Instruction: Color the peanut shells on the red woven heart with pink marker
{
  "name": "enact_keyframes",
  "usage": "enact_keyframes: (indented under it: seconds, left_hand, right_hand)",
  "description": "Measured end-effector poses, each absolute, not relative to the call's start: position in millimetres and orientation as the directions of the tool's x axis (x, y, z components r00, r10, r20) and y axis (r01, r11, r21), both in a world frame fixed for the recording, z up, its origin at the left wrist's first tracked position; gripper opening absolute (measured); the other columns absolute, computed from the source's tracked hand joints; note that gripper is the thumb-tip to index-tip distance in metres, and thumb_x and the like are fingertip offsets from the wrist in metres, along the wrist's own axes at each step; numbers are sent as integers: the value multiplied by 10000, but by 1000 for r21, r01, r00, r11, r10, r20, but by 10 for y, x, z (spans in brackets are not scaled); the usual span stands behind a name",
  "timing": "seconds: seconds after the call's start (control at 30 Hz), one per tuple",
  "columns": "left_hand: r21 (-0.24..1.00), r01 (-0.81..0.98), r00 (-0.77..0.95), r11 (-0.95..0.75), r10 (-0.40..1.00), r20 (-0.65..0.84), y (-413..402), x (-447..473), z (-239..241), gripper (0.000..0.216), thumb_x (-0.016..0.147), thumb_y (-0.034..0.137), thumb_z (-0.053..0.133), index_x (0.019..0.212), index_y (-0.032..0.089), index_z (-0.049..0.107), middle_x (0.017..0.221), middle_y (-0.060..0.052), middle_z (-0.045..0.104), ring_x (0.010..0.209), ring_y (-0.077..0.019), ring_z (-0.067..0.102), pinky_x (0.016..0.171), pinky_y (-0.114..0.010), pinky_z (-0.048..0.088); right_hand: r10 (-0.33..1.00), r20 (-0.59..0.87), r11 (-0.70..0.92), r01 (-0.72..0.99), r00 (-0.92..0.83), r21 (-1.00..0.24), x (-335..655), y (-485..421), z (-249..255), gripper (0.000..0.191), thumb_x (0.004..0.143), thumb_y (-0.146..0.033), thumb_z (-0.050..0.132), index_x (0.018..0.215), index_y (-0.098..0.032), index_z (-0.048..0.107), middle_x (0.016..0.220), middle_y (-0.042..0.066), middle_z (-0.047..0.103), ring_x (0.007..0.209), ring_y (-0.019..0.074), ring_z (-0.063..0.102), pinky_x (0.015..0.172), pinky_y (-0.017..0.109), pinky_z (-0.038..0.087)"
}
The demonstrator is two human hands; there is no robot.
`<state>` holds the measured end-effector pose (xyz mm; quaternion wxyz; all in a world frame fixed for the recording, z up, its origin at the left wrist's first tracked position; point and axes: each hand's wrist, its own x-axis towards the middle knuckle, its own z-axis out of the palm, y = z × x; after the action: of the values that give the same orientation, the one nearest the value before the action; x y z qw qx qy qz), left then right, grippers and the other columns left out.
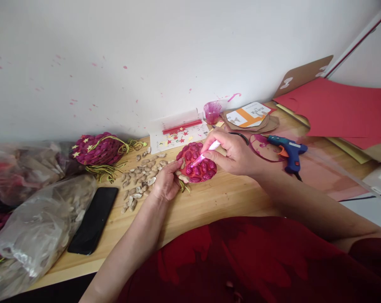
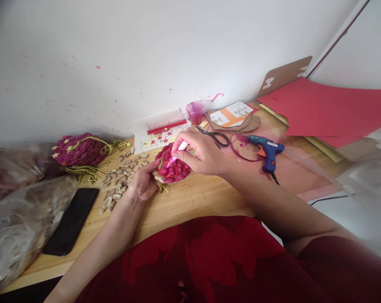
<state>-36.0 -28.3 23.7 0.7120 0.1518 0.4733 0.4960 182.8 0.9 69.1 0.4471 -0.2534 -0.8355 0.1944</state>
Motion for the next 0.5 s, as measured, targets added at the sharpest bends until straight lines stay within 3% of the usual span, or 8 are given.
enact_keyframes:
  seconds: [0.17, 0.37, 0.5]
  left_hand:
    - [707, -534, 51, 464, 852, -521, -290, -353, 253, 182, 873, 124, 649, 1021, 155, 751, 665, -54, 753, 559, -208, 726, 646, -328, 655]
    - [720, -546, 53, 429, 875, -481, -287, -364, 203, 255, 844, 165, 718, 1098, 164, 741, 859, -99, 820, 723, -244, 793, 736, -340, 670]
    - [767, -517, 41, 380, 906, -422, -274, -398, 113, 193, 816, 212, 785, 1001, 172, 749, 815, -86, 807, 730, -251, 790, 747, -358, 670]
  right_hand:
    - [599, 636, 788, 220, -485, -575, 1832, 8, 695, 66, 989, -261, 637, 943, -213, 639, 884, 24, 691, 830, 183, 612, 769, 327, 455]
    - [610, 652, 789, 273, -449, -550, 1831, 20, 698, 51, 978, -240, 646, 938, -207, 643, 877, 30, 689, 839, 190, 612, 769, 328, 455]
    - [609, 658, 790, 269, -443, -551, 1831, 10, 712, 56, 984, -240, 642, 936, -212, 638, 884, 30, 691, 831, 193, 615, 798, 344, 458]
